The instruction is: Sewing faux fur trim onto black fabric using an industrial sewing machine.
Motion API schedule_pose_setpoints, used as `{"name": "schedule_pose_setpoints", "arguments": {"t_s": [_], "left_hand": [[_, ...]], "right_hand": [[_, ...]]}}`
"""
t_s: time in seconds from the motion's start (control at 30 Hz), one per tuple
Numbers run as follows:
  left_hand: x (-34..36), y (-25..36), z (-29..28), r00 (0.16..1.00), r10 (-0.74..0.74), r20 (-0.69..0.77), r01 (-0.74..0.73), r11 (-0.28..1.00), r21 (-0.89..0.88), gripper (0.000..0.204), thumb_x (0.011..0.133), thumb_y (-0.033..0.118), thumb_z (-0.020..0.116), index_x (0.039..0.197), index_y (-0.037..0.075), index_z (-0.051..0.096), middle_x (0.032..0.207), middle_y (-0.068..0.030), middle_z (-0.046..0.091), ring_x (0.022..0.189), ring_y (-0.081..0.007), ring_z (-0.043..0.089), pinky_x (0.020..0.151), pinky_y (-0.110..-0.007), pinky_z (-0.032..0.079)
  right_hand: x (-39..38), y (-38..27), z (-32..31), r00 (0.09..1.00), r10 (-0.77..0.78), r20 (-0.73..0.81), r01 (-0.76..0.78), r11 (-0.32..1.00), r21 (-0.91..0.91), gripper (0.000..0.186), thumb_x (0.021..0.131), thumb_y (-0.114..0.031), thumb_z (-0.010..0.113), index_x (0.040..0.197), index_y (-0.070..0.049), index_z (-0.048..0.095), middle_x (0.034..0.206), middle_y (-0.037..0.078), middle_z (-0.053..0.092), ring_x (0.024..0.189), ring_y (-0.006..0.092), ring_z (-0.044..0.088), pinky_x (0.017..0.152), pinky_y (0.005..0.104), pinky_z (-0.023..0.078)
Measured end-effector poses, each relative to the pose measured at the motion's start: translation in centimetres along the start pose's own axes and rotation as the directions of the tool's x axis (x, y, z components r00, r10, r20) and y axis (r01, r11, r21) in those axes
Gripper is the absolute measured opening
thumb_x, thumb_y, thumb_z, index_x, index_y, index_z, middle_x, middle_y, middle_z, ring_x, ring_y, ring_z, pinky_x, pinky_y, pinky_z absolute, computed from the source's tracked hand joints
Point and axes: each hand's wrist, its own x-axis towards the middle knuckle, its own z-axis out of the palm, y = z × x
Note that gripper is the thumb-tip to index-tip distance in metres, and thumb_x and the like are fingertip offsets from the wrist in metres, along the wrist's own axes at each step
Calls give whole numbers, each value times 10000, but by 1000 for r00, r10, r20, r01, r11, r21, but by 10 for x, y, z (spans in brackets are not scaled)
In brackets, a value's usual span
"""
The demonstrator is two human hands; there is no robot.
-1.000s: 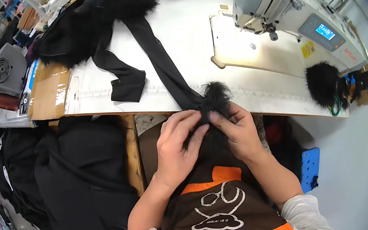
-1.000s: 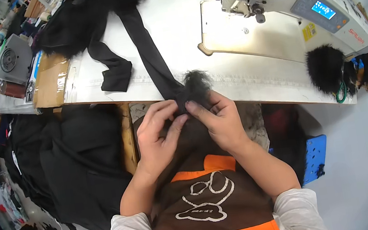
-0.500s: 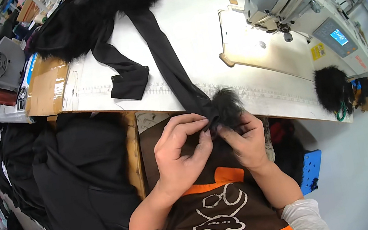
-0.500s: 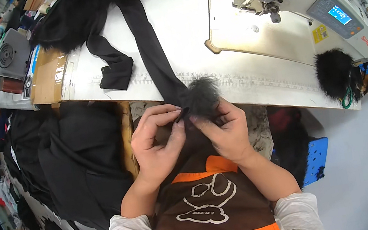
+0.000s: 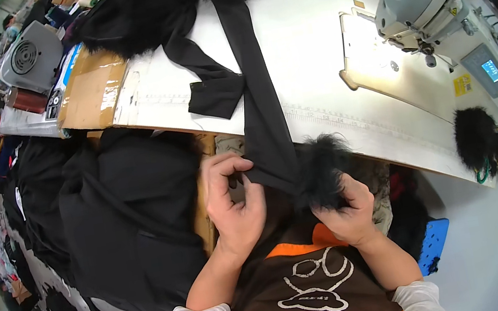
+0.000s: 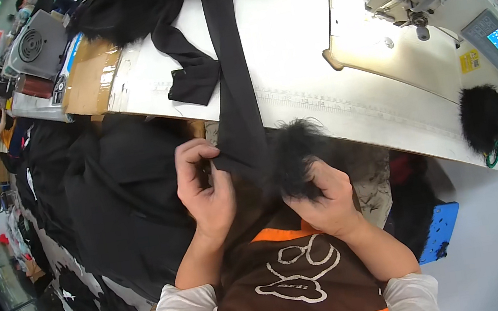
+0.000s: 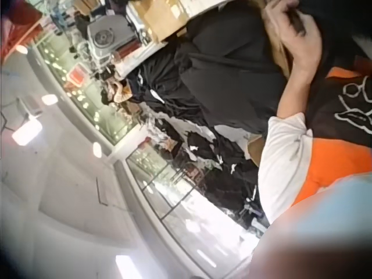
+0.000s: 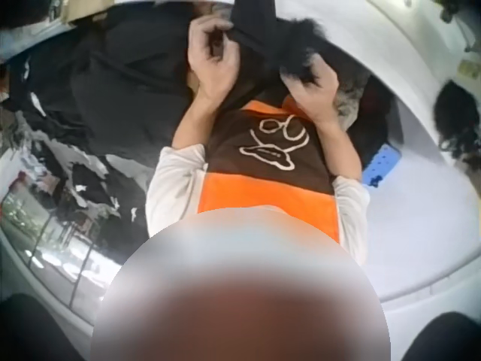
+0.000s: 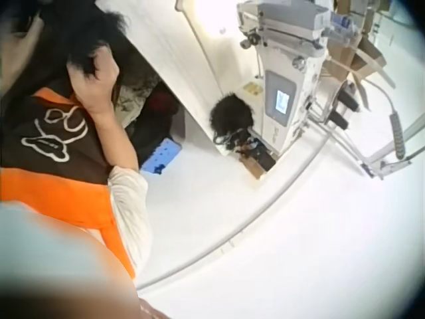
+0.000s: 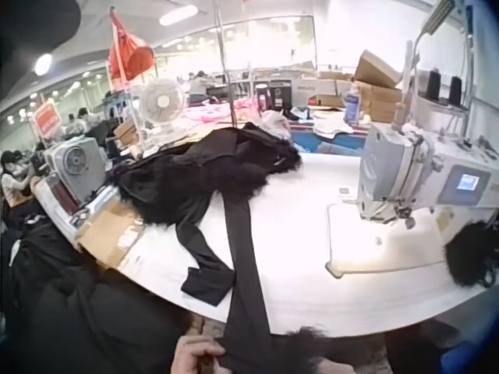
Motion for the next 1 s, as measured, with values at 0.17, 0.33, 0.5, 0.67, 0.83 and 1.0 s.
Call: {"name": "schedule_pose_setpoints", "arguments": {"t_s": [0.17, 0.33, 0.5, 0.67, 0.83, 1.0], "left_hand": [[-17, 15, -15, 860, -460, 220, 508, 806, -303, 239, 993, -114, 523, 1196, 0, 578, 769, 7, 640, 579, -38, 542, 617, -188, 461], [-28, 20, -14, 830, -528, 181, 541, 684, -489, 214, 1042, -97, 533, 1225, 8, 571, 1013, -53, 705, 827, -52, 654, 739, -200, 528], [-24, 26, -18, 819, -511, 260, 499, 412, -762, 251, 1076, -43, 549, 1324, -3, 554, 1232, -65, 648, 1105, -87, 610, 1004, -281, 509], [-17, 30, -7, 956, -293, 1, 224, 732, -644, 450, 1087, 16, 514, 1517, -106, 466, 1514, -246, 564, 1462, -297, 506, 1177, -434, 420], [-4, 23, -12, 946, 215, 242, -165, 963, -212, 510, 1068, 209, 608, 1433, -146, 570, 1404, -352, 636, 1353, -456, 617, 1230, -575, 317], [-7, 9, 1, 929, 153, 338, -72, 968, -240, 652, 1109, 406, 576, 1454, -146, 543, 1421, -327, 631, 1323, -430, 643, 1153, -510, 443]], "right_hand": [[4, 7, 3, 1000, 0, 18, 1, 999, -36, 330, 794, 100, 748, 1119, 55, 719, 932, 29, 736, 817, 65, 631, 759, 234, 529], [7, 1, 10, 999, -34, 26, 35, 999, -41, 250, 780, 107, 745, 1019, 40, 717, 879, 43, 702, 762, 89, 630, 714, 248, 520], [9, 2, 19, 988, -142, 52, 147, 984, -103, 203, 761, 93, 780, 936, 15, 711, 827, 74, 676, 707, 122, 620, 660, 282, 510], [15, -11, 23, 997, -12, 79, 18, 997, -72, 149, 816, 65, 790, 926, 31, 694, 868, 102, 709, 756, 144, 664, 669, 313, 544], [40, -36, 14, 913, 404, 54, -375, 780, 501, 289, 1017, 12, 680, 1304, 39, 670, 1233, 106, 746, 1032, 160, 734, 779, 299, 618], [59, -23, 17, 889, 449, 92, -428, 744, 513, 281, 1030, -65, 717, 1287, 40, 674, 1180, 92, 750, 1054, 159, 721, 803, 306, 621]]}}
